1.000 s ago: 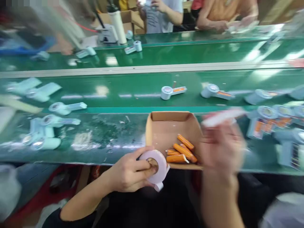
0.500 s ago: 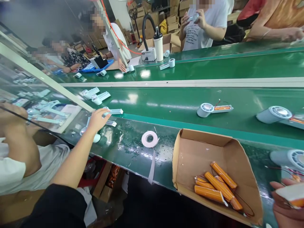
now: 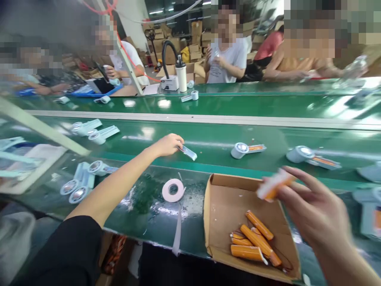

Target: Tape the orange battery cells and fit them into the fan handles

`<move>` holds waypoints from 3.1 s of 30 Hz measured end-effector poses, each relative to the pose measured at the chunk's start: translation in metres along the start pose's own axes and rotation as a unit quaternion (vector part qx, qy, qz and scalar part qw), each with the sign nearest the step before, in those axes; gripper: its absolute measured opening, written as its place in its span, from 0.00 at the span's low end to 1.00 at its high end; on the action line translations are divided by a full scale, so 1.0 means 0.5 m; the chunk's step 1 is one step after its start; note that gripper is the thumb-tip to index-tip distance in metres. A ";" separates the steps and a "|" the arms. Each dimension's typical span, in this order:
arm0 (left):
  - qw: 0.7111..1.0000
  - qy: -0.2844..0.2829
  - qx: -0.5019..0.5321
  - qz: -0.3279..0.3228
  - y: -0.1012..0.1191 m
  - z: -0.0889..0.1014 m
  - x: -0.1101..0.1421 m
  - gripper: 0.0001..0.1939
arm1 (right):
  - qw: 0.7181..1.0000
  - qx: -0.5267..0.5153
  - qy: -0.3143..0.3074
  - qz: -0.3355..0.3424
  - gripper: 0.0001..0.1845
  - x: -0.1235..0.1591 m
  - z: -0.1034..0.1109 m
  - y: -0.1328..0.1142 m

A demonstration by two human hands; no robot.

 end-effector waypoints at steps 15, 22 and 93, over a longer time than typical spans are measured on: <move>0.977 -0.035 0.199 -0.074 0.155 -0.086 -0.119 0.15 | 0.813 0.409 -0.299 0.286 0.12 -0.107 -0.391 -0.012; 0.973 -0.010 0.224 -0.049 0.169 -0.097 -0.135 0.11 | 0.677 0.583 -0.359 0.270 0.23 -0.083 -0.424 -0.011; 0.941 0.277 0.062 -0.185 0.295 0.005 0.457 0.18 | 0.758 0.022 -0.651 0.038 0.29 0.332 -0.268 -0.077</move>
Point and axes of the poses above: each hand's wrist, its own x-axis away from the middle knuckle, its own z-axis out of the back of the hand, y = z × x, the point moved 6 cm from there along -x, towards the middle knuckle, and after that the axes turned 10 degrees about y, right-handed, at the moved point
